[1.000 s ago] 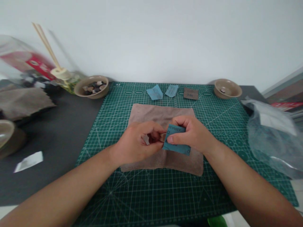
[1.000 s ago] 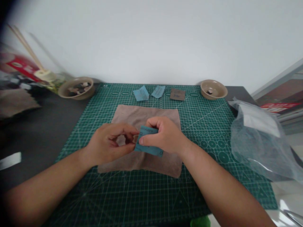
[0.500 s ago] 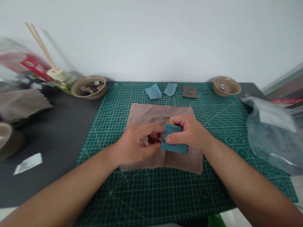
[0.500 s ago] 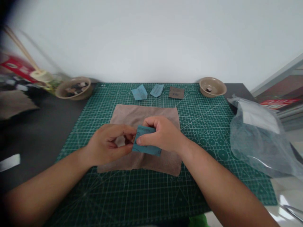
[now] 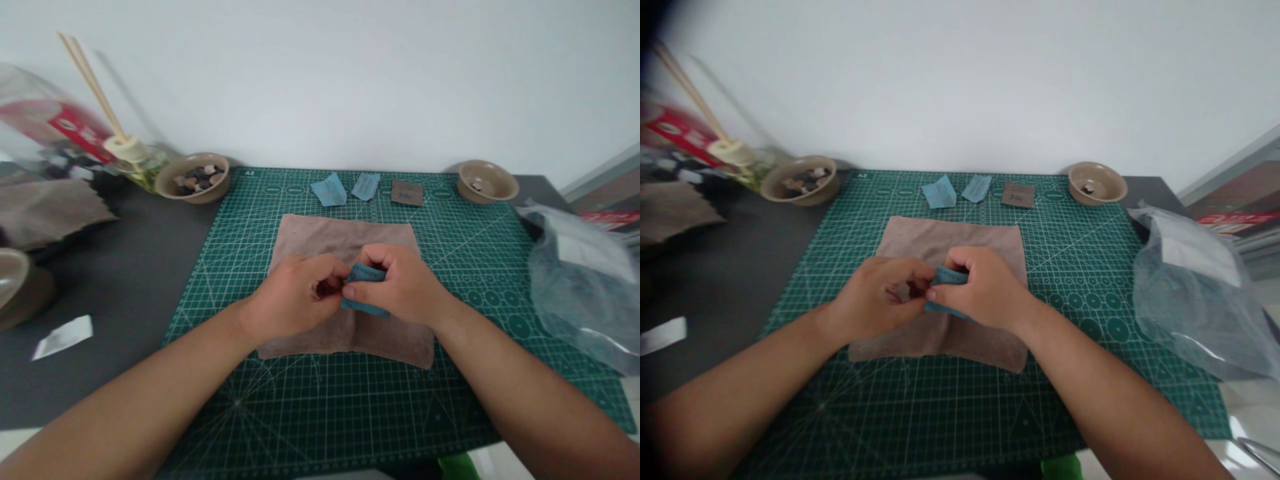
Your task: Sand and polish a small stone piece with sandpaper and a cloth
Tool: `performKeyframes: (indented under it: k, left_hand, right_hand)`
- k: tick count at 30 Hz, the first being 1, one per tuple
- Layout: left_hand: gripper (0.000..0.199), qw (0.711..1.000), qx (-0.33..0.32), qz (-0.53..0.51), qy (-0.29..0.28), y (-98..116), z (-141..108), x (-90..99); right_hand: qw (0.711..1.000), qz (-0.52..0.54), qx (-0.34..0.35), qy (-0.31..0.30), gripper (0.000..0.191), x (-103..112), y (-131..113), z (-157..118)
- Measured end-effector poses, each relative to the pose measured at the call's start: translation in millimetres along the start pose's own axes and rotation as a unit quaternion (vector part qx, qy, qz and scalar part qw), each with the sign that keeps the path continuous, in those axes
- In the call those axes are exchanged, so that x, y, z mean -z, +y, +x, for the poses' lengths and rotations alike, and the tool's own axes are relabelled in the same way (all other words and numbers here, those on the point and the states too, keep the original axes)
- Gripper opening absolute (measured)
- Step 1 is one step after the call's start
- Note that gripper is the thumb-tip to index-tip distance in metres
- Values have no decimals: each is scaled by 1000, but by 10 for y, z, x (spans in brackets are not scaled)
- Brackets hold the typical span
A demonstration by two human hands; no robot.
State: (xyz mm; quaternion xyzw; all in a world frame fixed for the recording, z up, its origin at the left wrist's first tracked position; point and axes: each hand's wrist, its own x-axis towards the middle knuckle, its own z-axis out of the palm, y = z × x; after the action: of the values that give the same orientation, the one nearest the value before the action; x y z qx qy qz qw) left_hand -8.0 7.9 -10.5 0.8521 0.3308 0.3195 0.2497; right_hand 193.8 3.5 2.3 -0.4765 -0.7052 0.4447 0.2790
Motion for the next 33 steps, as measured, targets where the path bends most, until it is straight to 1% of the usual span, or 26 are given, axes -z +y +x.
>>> performKeyframes:
  k: [4, 5, 7, 9, 12, 14, 18, 20, 23, 25, 27, 29, 31, 33]
  left_hand:
    - [13, 997, 53, -61, -3, 56, -2, 62]
    - [12, 996, 54, -67, -4, 67, -5, 72]
    - [12, 997, 36, -66, -5, 74, -11, 75]
    - [9, 999, 1, -35, -15, 67, -16, 61]
    - [11, 998, -35, 22, -39, 52, -18, 44]
    - [10, 999, -29, 14, -37, 52, -16, 54]
    - [11, 998, 5, -53, -14, 72, -13, 91]
    - [10, 999, 0, -50, -18, 72, -11, 89]
    - [10, 999, -16, -26, -43, 52, -9, 71]
    - [8, 998, -7, -39, -49, 38, -9, 68]
    - [10, 997, 7, -67, -39, 30, -9, 72]
    - [10, 997, -1, -71, -32, 27, -8, 72]
    - [7, 998, -20, -50, -40, 25, -4, 67]
    - [9, 997, -26, -41, -52, 19, 1, 64]
  right_hand:
    - [995, 88, -30, -34, 16, 89, -2, -37]
    - [993, 105, -36, -44, 15, 101, -4, -41]
    - [990, 121, -41, -59, 20, 97, -7, -39]
    - [994, 89, -28, -61, 27, 68, -10, -26]
    - [999, 8, 1, -47, 28, 31, -13, -12]
    - [998, 16, -4, -52, 28, 42, -14, -13]
    - [991, 105, -38, -79, 29, 87, -11, -25]
    - [993, 92, -36, -71, 31, 80, -7, -21]
    - [998, 29, -7, -55, 33, 57, -3, -9]
    - [997, 44, -9, -67, 30, 62, -6, -5]
    - [992, 91, -28, -87, 27, 77, -11, -5]
    - [991, 97, -32, -87, 28, 83, -12, -5]
    - [996, 50, -15, -72, 31, 77, -8, -4]
    - [998, 20, -2, -64, 32, 76, -1, -3]
